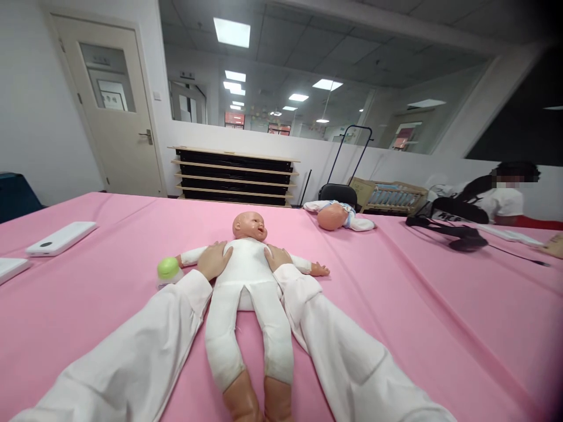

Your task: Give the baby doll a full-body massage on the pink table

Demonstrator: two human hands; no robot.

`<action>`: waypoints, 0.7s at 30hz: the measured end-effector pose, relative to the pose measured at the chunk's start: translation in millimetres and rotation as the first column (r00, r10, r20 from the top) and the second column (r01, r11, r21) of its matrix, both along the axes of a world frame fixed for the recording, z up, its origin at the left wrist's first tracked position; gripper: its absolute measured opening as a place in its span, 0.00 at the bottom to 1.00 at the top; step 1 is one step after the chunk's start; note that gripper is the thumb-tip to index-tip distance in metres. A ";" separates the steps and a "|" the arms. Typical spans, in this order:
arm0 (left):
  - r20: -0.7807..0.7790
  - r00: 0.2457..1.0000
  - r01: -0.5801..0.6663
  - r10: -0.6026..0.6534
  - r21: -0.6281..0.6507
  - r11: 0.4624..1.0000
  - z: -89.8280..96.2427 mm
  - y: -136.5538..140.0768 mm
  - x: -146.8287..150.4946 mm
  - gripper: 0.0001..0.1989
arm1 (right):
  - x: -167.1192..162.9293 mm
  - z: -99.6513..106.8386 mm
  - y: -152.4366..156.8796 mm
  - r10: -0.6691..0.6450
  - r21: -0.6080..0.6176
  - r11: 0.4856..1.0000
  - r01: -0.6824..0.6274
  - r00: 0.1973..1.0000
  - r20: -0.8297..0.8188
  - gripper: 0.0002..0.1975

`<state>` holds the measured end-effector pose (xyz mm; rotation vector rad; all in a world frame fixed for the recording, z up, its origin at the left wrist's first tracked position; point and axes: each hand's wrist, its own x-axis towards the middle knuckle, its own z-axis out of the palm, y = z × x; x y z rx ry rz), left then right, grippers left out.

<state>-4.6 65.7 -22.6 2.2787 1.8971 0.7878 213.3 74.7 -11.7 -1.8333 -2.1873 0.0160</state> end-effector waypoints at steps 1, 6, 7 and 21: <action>-0.021 1.000 -0.017 0.017 0.006 1.000 -2.3 -3.0 -6.7 0.25 | 8.1 -2.4 -2.9 0.003 0.006 1.000 -0.003 1.000 0.025 0.20; -0.200 0.937 -0.261 0.287 0.149 0.954 -5.4 -12.2 -27.4 0.26 | 45.0 -4.4 -16.5 -0.143 0.080 0.988 0.134 0.983 0.119 0.21; -0.209 0.917 -0.304 0.339 0.184 0.935 -5.0 -12.2 -27.8 0.26 | 48.7 -3.8 -17.6 -0.191 0.117 0.977 0.177 0.974 0.120 0.22; -0.281 0.955 0.122 -0.092 0.090 0.988 -10.2 -4.5 -33.6 0.24 | 44.3 -15.4 -11.9 0.108 -0.003 0.994 -0.110 0.975 0.194 0.25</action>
